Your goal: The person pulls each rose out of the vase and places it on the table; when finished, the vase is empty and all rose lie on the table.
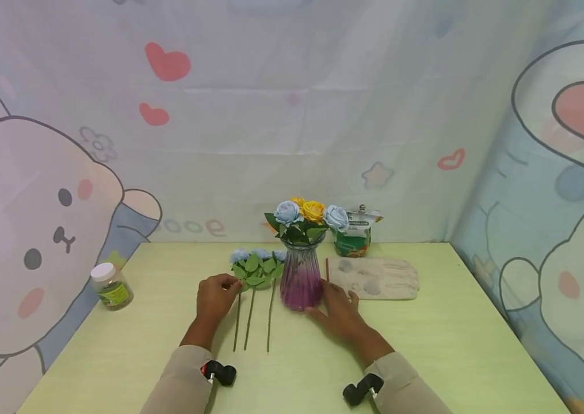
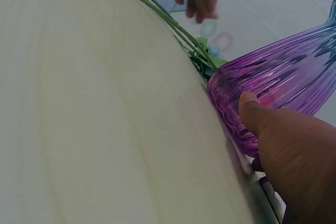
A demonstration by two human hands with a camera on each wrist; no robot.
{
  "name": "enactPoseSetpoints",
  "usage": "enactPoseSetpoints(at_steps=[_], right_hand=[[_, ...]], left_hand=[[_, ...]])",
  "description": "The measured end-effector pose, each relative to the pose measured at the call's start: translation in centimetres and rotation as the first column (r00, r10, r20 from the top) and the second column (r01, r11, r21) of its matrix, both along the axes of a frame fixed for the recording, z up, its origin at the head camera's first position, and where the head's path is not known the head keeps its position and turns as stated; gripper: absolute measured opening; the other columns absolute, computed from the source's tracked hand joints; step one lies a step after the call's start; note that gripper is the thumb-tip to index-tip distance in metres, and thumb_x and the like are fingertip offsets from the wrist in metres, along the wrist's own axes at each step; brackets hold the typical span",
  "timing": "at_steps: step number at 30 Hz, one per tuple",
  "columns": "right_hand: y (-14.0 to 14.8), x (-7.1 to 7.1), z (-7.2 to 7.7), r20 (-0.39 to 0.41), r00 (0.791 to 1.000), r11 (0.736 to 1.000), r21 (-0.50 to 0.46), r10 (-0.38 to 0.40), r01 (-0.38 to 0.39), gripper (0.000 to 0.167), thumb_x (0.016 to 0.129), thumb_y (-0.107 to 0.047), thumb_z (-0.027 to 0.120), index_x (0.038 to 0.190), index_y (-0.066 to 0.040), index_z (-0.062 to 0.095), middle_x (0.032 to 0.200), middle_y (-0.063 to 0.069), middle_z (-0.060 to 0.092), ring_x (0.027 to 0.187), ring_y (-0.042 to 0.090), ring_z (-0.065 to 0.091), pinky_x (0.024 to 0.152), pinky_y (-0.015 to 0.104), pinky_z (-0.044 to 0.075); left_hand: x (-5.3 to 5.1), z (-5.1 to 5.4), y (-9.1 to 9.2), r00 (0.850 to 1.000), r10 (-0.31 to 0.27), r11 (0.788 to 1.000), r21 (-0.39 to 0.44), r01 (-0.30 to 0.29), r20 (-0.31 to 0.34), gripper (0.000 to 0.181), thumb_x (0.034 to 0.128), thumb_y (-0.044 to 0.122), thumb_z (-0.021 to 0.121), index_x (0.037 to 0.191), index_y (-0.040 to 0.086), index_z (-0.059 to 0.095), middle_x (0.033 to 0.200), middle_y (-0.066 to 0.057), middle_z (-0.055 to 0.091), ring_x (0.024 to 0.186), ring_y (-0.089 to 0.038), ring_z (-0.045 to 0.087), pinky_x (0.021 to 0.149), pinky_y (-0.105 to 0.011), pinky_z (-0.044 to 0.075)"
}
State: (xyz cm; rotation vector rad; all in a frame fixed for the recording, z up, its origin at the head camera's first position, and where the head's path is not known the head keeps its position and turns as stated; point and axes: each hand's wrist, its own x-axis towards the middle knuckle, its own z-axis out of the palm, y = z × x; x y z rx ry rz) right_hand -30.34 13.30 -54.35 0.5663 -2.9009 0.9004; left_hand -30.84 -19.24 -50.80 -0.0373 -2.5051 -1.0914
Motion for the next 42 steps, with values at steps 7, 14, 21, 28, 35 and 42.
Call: enactPoseSetpoints(at_steps=[7,14,21,28,35,42], right_hand=[[0.2,-0.1,-0.2,-0.013,1.0,1.0,0.001,0.006,-0.006,0.085,0.108,-0.056,0.063,0.171,-0.007,0.033,0.173,0.014,0.046,0.162,0.039,0.038,0.127,0.078,0.016],[0.0,0.2,0.0,-0.006,1.0,1.0,-0.016,0.012,-0.012,0.085,0.108,-0.055,0.063,0.171,-0.006,0.033,0.172,0.015,0.046,0.162,0.04,0.038,0.127,0.079,0.015],[0.0,0.2,0.1,-0.002,1.0,1.0,-0.013,0.01,-0.01,0.086,0.108,-0.057,0.062,0.172,-0.006,0.032,0.173,0.014,0.046,0.163,0.039,0.037,0.128,0.077,0.014],[0.0,0.2,0.2,-0.007,1.0,1.0,-0.024,0.007,-0.007,0.086,0.109,-0.057,0.061,0.172,-0.007,0.032,0.173,0.014,0.046,0.163,0.039,0.037,0.128,0.078,0.013],[0.0,0.1,-0.2,-0.012,1.0,1.0,-0.015,0.009,-0.009,0.087,0.108,-0.059,0.061,0.171,-0.007,0.033,0.173,0.013,0.046,0.163,0.039,0.037,0.128,0.078,0.014],[0.2,-0.1,-0.4,0.006,1.0,1.0,-0.006,0.009,-0.009,0.089,0.108,-0.062,0.06,0.173,-0.01,0.03,0.174,0.011,0.045,0.164,0.037,0.036,0.13,0.076,0.013]], left_hand=[[-0.2,3.1,2.4,0.989,-0.066,0.987,0.135,0.084,-0.132,0.022,0.1006,0.018,0.082,0.116,0.001,0.082,0.113,-0.018,0.082,0.1,-0.034,0.076,0.084,-0.044,0.064],[0.3,7.6,4.2,0.982,-0.175,0.895,0.405,0.189,-0.073,0.028,0.107,0.026,0.075,0.126,0.006,0.079,0.129,-0.016,0.077,0.119,-0.03,0.071,0.1,-0.04,0.058],[0.5,9.8,5.2,0.941,-0.308,0.79,0.513,0.336,-0.141,0.03,0.1099,0.017,0.069,0.136,0.003,0.074,0.146,-0.015,0.069,0.131,-0.024,0.068,0.103,-0.023,0.056],[0.6,11.1,6.2,0.901,-0.407,0.766,0.48,0.427,-0.153,0.038,0.112,0.013,0.064,0.148,0.002,0.066,0.165,-0.016,0.056,0.154,-0.034,0.054,0.118,-0.039,0.054],[0.4,11.3,6.5,0.887,-0.461,0.809,0.4,0.431,-0.024,0.048,0.1169,0.029,0.055,0.163,0.014,0.054,0.174,-0.012,0.044,0.157,-0.043,0.047,0.127,-0.066,0.041],[0.6,12.1,6.6,0.894,-0.439,0.841,0.31,0.443,-0.089,0.055,0.1143,0.018,0.06,0.168,0.017,0.046,0.168,-0.017,0.052,0.146,-0.048,0.059,0.113,-0.063,0.055]])
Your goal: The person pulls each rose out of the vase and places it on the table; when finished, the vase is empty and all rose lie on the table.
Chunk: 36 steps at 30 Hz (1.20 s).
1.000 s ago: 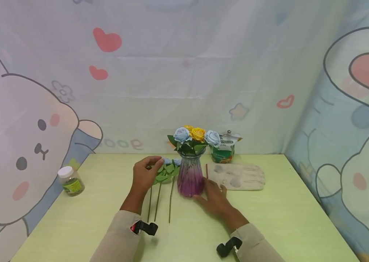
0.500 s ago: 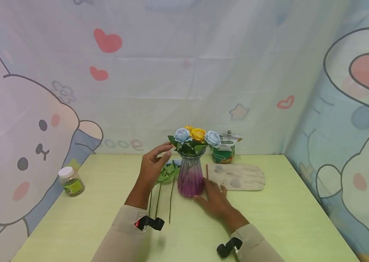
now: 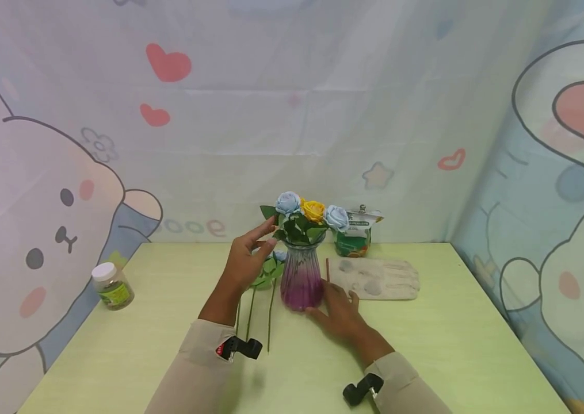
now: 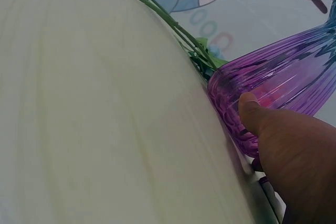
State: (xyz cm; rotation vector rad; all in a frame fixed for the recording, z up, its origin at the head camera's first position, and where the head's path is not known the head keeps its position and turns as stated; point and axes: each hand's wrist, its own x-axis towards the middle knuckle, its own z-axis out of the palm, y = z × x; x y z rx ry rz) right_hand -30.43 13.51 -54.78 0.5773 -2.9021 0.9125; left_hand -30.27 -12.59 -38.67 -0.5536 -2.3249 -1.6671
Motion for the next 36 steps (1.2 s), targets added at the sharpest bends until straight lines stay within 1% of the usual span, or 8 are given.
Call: enactPoseSetpoints(at_steps=[5,9,11,14,18,22,28,36], right_hand=[[0.0,0.0,0.0,0.004,1.0,1.0,-0.008,-0.005,0.005,0.089,0.107,-0.061,0.061,0.173,-0.01,0.031,0.174,0.011,0.045,0.164,0.036,0.036,0.13,0.076,0.013],[0.0,0.1,0.1,-0.012,1.0,1.0,-0.018,-0.003,0.003,0.087,0.108,-0.058,0.063,0.172,-0.008,0.033,0.172,0.012,0.047,0.163,0.038,0.037,0.129,0.077,0.014],[0.0,0.2,0.2,-0.017,1.0,1.0,-0.023,-0.001,0.0,0.086,0.108,-0.057,0.064,0.171,-0.008,0.033,0.171,0.013,0.048,0.163,0.038,0.038,0.128,0.077,0.014],[0.0,0.2,0.3,-0.028,1.0,1.0,-0.023,-0.001,0.0,0.085,0.108,-0.055,0.065,0.171,-0.007,0.034,0.171,0.014,0.049,0.162,0.039,0.039,0.127,0.078,0.015],[0.0,0.2,0.4,-0.023,1.0,1.0,-0.01,0.0,0.0,0.085,0.108,-0.055,0.064,0.171,-0.008,0.033,0.171,0.013,0.048,0.162,0.039,0.039,0.127,0.079,0.015],[-0.1,0.1,0.4,-0.021,1.0,1.0,-0.012,0.002,-0.003,0.085,0.108,-0.056,0.064,0.171,-0.008,0.034,0.171,0.013,0.049,0.162,0.039,0.039,0.127,0.079,0.015],[-0.1,0.2,0.2,-0.011,1.0,1.0,-0.018,0.006,-0.006,0.085,0.108,-0.057,0.063,0.171,-0.007,0.034,0.172,0.013,0.047,0.163,0.039,0.038,0.128,0.078,0.014],[0.0,0.2,0.4,-0.022,1.0,1.0,-0.026,0.007,-0.007,0.084,0.108,-0.056,0.063,0.171,-0.008,0.035,0.171,0.013,0.048,0.162,0.039,0.038,0.127,0.078,0.015]], left_hand=[[0.1,0.7,0.5,0.997,0.055,0.993,0.107,-0.049,-0.05,0.073,0.1077,0.009,0.069,0.172,0.018,0.036,0.175,-0.013,0.041,0.15,-0.045,0.055,0.116,-0.061,0.054],[0.1,1.0,1.2,0.994,0.091,0.957,0.28,-0.07,-0.065,0.084,0.1041,0.0,0.071,0.175,0.015,0.028,0.179,-0.009,0.029,0.152,-0.04,0.055,0.118,-0.049,0.055],[0.0,1.0,1.6,0.992,0.119,0.919,0.382,-0.096,-0.036,0.088,0.1024,-0.003,0.072,0.174,0.018,0.027,0.178,-0.008,0.029,0.149,-0.039,0.058,0.113,-0.038,0.058],[-0.2,0.9,2.2,0.985,0.172,0.833,0.53,-0.159,0.024,0.089,0.0991,-0.005,0.076,0.171,0.023,0.032,0.176,-0.005,0.03,0.144,-0.037,0.063,0.103,-0.025,0.062],[-0.6,0.9,3.2,0.969,0.229,0.706,0.67,-0.229,0.09,0.09,0.0946,-0.01,0.079,0.168,0.023,0.039,0.172,-0.005,0.036,0.136,-0.032,0.068,0.095,-0.024,0.064],[-0.8,0.9,3.8,0.959,0.232,0.605,0.749,-0.271,0.16,0.093,0.0946,-0.011,0.078,0.171,0.022,0.035,0.17,-0.005,0.04,0.127,-0.022,0.072,0.099,-0.027,0.064],[-1.1,1.1,4.0,0.951,0.229,0.515,0.804,-0.298,0.206,0.092,0.0958,-0.011,0.077,0.171,0.022,0.035,0.168,0.0,0.039,0.114,-0.013,0.071,0.103,-0.031,0.063],[-1.5,1.6,4.2,0.958,0.188,0.392,0.879,-0.273,0.214,0.079,0.0982,-0.01,0.075,0.16,0.018,0.033,0.146,-0.011,0.048,0.113,-0.023,0.072,0.105,-0.035,0.063]])
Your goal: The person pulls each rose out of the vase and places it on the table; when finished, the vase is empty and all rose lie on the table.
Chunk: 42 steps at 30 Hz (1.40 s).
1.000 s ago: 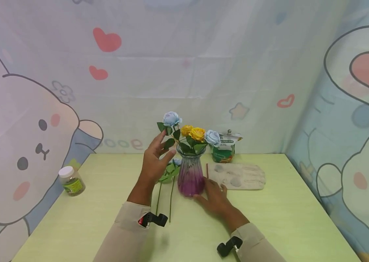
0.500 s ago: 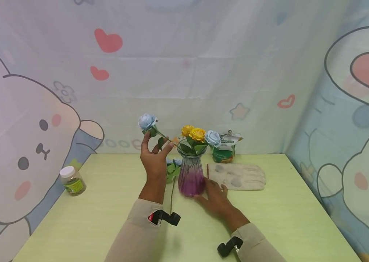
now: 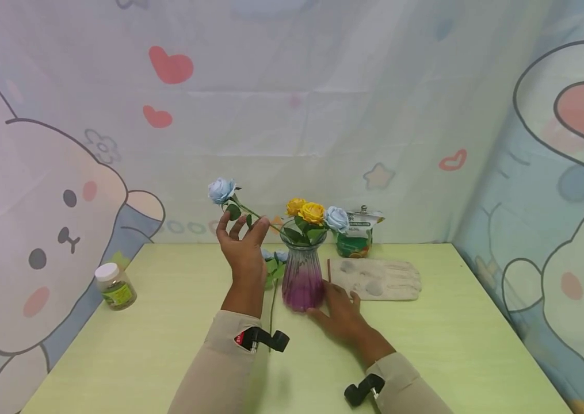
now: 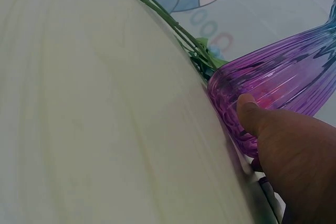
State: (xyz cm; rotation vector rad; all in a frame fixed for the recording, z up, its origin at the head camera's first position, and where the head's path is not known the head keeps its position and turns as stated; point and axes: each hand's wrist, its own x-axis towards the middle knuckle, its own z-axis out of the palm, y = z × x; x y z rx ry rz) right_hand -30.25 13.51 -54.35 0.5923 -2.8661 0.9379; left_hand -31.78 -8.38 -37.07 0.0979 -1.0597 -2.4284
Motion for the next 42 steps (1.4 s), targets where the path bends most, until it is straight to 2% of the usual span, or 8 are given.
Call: enactPoseSetpoints(at_steps=[6,11,17,25,30,33,36,42], right_hand=[[0.1,-0.1,-0.1,0.01,1.0,1.0,0.016,-0.002,0.001,0.085,0.108,-0.057,0.063,0.171,-0.009,0.034,0.172,0.013,0.047,0.162,0.039,0.038,0.127,0.079,0.016],[0.1,-0.2,-0.2,0.024,1.0,1.0,0.022,-0.004,0.003,0.085,0.108,-0.059,0.062,0.172,-0.01,0.034,0.173,0.011,0.046,0.164,0.037,0.037,0.128,0.078,0.014],[0.1,-0.2,-0.1,0.034,0.999,1.0,0.022,-0.005,0.004,0.084,0.108,-0.058,0.062,0.172,-0.011,0.034,0.174,0.01,0.045,0.165,0.036,0.035,0.129,0.078,0.013],[0.1,0.1,0.3,0.038,0.999,1.0,0.023,-0.007,0.006,0.083,0.109,-0.057,0.062,0.172,-0.01,0.034,0.174,0.01,0.045,0.165,0.037,0.035,0.129,0.079,0.013],[0.1,0.1,0.4,0.016,1.0,1.0,0.014,-0.003,0.003,0.082,0.108,-0.055,0.063,0.17,-0.009,0.036,0.172,0.012,0.047,0.163,0.038,0.037,0.127,0.079,0.015],[0.2,0.1,0.2,0.009,1.0,1.0,0.007,-0.002,0.002,0.082,0.108,-0.056,0.063,0.17,-0.009,0.037,0.172,0.012,0.047,0.163,0.038,0.038,0.127,0.079,0.015],[0.2,-0.1,0.1,0.015,1.0,1.0,0.011,0.002,-0.002,0.083,0.108,-0.058,0.062,0.171,-0.009,0.036,0.173,0.012,0.046,0.163,0.037,0.037,0.128,0.079,0.014],[0.3,-0.3,-0.2,0.02,1.0,1.0,0.01,0.005,-0.005,0.084,0.108,-0.059,0.062,0.171,-0.009,0.036,0.173,0.012,0.046,0.164,0.037,0.036,0.128,0.079,0.013]], left_hand=[[0.1,0.2,0.4,1.0,0.0,0.998,0.067,0.001,-0.013,0.039,0.1005,-0.01,0.072,0.116,0.01,0.042,0.109,-0.012,0.058,0.097,-0.023,0.082,0.105,-0.052,0.063],[0.4,0.4,0.9,1.0,0.011,0.997,0.07,-0.01,-0.009,0.031,0.103,-0.006,0.071,0.093,0.01,0.045,0.099,-0.008,0.073,0.089,-0.02,0.083,0.097,-0.041,0.067],[0.4,0.6,1.1,0.999,0.025,0.997,0.068,-0.027,0.031,0.034,0.1048,0.008,0.074,0.093,0.014,0.043,0.095,-0.005,0.079,0.088,-0.02,0.083,0.092,-0.04,0.068],[0.4,0.7,1.3,0.997,0.018,0.996,0.087,-0.024,0.069,0.038,0.1088,0.021,0.069,0.097,0.014,0.034,0.095,-0.005,0.077,0.091,-0.021,0.082,0.111,-0.051,0.06],[0.5,1.0,1.5,0.996,0.038,0.996,0.083,-0.045,0.078,0.033,0.1081,0.025,0.071,0.103,0.015,0.04,0.093,-0.005,0.078,0.09,-0.021,0.081,0.1,-0.045,0.063],[0.5,1.3,1.6,0.997,0.063,0.995,0.068,-0.067,0.054,0.02,0.108,0.02,0.071,0.106,0.013,0.052,0.094,-0.006,0.077,0.088,-0.023,0.08,0.094,-0.046,0.065],[0.4,1.4,1.8,0.996,0.086,0.996,0.025,-0.086,0.018,0.003,0.1085,0.008,0.068,0.108,0.006,0.066,0.1,-0.008,0.073,0.089,-0.022,0.077,0.096,-0.05,0.066],[0.4,1.1,2.0,0.995,0.098,0.991,-0.094,-0.098,-0.007,0.022,0.1104,-0.002,0.06,0.127,-0.006,0.074,0.114,-0.01,0.066,0.096,-0.02,0.073,0.108,-0.05,0.062]])
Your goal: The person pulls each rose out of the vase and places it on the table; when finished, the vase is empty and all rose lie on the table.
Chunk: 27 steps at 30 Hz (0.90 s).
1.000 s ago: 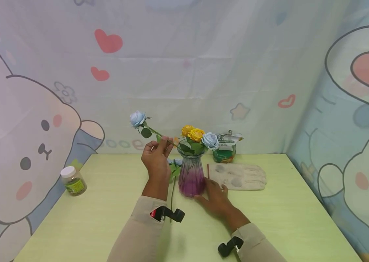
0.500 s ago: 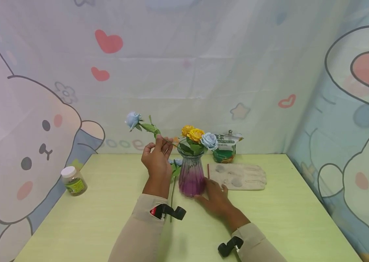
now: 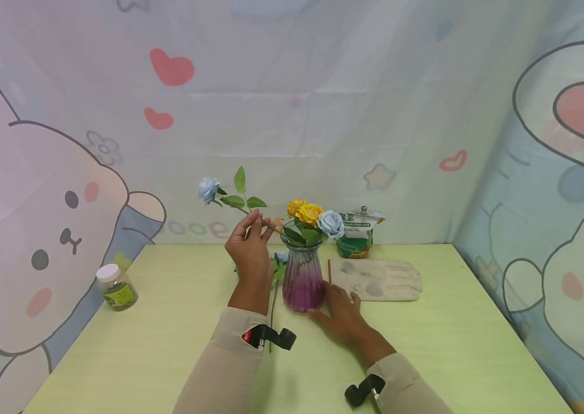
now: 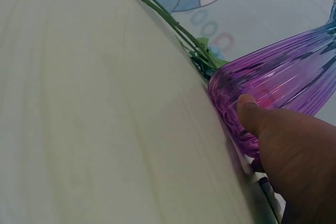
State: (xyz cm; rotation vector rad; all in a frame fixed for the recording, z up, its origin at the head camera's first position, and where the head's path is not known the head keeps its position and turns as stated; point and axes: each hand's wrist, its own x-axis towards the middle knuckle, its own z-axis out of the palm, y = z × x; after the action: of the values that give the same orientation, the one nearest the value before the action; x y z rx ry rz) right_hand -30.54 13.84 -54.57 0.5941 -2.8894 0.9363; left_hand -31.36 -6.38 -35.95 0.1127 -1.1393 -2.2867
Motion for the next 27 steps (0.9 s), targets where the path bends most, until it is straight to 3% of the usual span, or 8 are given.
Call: enactPoseSetpoints(at_steps=[4,9,15,22,25,27], right_hand=[[0.0,0.0,0.0,0.013,1.0,1.0,0.018,-0.002,0.002,0.085,0.108,-0.061,0.06,0.172,-0.011,0.033,0.175,0.009,0.044,0.165,0.035,0.034,0.129,0.078,0.012],[0.0,0.2,0.3,-0.002,1.0,1.0,-0.008,0.004,-0.004,0.083,0.108,-0.056,0.063,0.171,-0.008,0.036,0.173,0.012,0.047,0.164,0.038,0.036,0.128,0.08,0.013],[-0.2,0.4,0.8,-0.003,1.0,1.0,-0.03,0.005,-0.006,0.081,0.108,-0.052,0.064,0.17,-0.008,0.036,0.172,0.012,0.048,0.164,0.038,0.036,0.128,0.08,0.012],[-0.2,0.7,1.0,0.008,1.0,0.999,-0.032,-0.008,0.009,0.08,0.108,-0.048,0.066,0.17,-0.007,0.037,0.171,0.012,0.049,0.164,0.038,0.036,0.128,0.08,0.011],[-0.2,0.6,1.0,0.016,1.0,1.0,-0.03,-0.004,0.004,0.08,0.108,-0.049,0.066,0.171,-0.008,0.036,0.172,0.012,0.047,0.164,0.038,0.035,0.128,0.08,0.01],[-0.1,0.6,0.9,0.014,1.0,1.0,-0.023,-0.002,0.002,0.081,0.109,-0.05,0.065,0.171,-0.008,0.036,0.172,0.012,0.047,0.164,0.038,0.035,0.128,0.08,0.011]], left_hand=[[-0.2,-0.5,-0.3,0.999,0.025,0.994,-0.105,-0.028,-0.032,0.026,0.1109,-0.001,0.06,0.132,-0.005,0.074,0.118,-0.015,0.066,0.099,-0.022,0.075,0.106,-0.044,0.064],[-0.5,-1.2,-1.4,0.995,0.081,0.972,-0.218,-0.09,-0.051,0.029,0.111,-0.001,0.059,0.137,-0.004,0.072,0.118,-0.015,0.065,0.097,-0.014,0.075,0.098,-0.031,0.066],[-0.6,-1.1,-2.7,0.998,0.044,0.999,-0.033,-0.043,0.047,0.031,0.1126,0.004,0.059,0.142,-0.001,0.069,0.121,-0.01,0.06,0.097,-0.018,0.078,0.1,-0.034,0.065],[-0.7,-2.0,-4.1,0.992,-0.059,0.985,0.169,0.039,0.116,0.036,0.1139,0.005,0.055,0.149,-0.001,0.062,0.119,-0.008,0.059,0.1,-0.017,0.075,0.109,-0.036,0.061],[-0.5,-2.4,-5.1,0.983,-0.125,0.977,0.189,0.098,0.131,0.038,0.1133,0.003,0.056,0.151,-0.002,0.06,0.114,-0.005,0.064,0.103,-0.016,0.074,0.11,-0.036,0.061],[-0.4,-2.7,-5.9,0.969,-0.192,0.972,0.164,0.166,0.158,0.04,0.1128,0.003,0.057,0.152,-0.001,0.059,0.113,-0.003,0.068,0.106,-0.015,0.074,0.11,-0.034,0.061]])
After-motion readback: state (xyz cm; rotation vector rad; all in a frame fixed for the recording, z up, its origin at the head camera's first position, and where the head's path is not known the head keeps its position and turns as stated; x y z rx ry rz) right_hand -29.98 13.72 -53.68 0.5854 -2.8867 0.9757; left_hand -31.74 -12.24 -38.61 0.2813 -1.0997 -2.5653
